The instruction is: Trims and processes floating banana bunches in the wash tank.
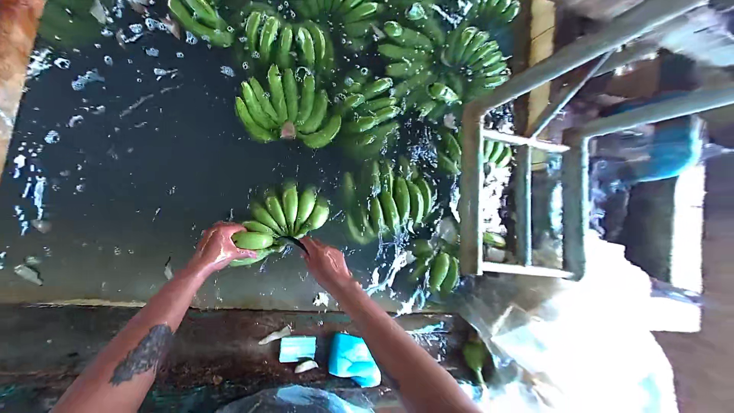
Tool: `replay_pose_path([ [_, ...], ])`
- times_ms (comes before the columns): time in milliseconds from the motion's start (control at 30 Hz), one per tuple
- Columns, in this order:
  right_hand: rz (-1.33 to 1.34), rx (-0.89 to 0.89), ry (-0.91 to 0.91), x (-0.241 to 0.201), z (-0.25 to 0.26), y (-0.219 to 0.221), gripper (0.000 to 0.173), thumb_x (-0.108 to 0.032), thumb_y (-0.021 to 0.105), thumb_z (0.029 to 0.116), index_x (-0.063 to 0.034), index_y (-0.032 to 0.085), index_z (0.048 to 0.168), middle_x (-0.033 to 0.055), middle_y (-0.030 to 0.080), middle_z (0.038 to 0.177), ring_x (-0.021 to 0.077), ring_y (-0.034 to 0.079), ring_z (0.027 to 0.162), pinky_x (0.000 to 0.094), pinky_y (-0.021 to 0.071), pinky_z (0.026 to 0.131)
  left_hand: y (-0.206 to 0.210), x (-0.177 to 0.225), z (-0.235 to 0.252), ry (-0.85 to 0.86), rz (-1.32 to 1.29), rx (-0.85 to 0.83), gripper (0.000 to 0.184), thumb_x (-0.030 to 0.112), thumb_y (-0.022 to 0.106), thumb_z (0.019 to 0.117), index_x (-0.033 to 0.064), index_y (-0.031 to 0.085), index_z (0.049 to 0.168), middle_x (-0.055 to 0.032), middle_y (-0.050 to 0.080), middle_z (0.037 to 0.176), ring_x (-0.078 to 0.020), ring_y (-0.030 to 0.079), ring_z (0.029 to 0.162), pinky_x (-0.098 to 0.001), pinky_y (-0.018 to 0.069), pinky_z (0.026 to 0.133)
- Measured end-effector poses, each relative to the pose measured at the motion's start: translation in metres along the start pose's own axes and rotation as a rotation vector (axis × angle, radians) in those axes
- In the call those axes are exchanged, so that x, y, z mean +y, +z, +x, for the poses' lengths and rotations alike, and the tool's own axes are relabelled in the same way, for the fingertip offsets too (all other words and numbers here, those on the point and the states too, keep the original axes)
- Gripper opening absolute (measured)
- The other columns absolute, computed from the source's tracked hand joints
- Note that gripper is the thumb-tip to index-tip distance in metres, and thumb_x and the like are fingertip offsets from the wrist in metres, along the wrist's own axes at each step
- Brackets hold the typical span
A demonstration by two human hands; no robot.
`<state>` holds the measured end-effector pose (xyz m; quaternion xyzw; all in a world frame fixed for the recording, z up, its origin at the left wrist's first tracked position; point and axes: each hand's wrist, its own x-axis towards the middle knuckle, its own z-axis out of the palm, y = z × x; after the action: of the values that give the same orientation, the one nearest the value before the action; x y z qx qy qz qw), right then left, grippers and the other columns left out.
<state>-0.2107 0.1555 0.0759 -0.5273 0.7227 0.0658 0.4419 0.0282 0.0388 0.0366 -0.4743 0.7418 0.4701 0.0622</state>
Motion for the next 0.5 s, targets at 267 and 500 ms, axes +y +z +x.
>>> replay_pose_path([
  [267,-0.068,0.090,-0.177,-0.003,0.014,-0.002,0.036,-0.014,0.047,0.1073,-0.0059,0.060,0.140,0.0253,0.066,0.125,0.0442,0.069,0.104,0.0597,0.0546,0.088,-0.020,-0.011,0.007,0.073,-0.053,-0.018,0.051,0.024,0.094,0.0728,-0.0010,0.072,0.112,-0.0216,0.069,0.116,-0.0385,0.061,0.118,-0.0576,0.0451,0.104],
  [500,-0.247,-0.216,-0.037,-0.065,-0.004,-0.045,0.034,-0.006,0.041,0.1080,0.0042,0.056,0.137,0.0281,0.061,0.131,0.0453,0.062,0.119,0.0600,0.0508,0.095,-0.010,-0.012,0.008,0.051,0.045,-0.030,0.052,0.027,0.092,0.0753,-0.0012,0.071,0.114,-0.0216,0.069,0.116,-0.0387,0.062,0.116,-0.0583,0.0463,0.104],
])
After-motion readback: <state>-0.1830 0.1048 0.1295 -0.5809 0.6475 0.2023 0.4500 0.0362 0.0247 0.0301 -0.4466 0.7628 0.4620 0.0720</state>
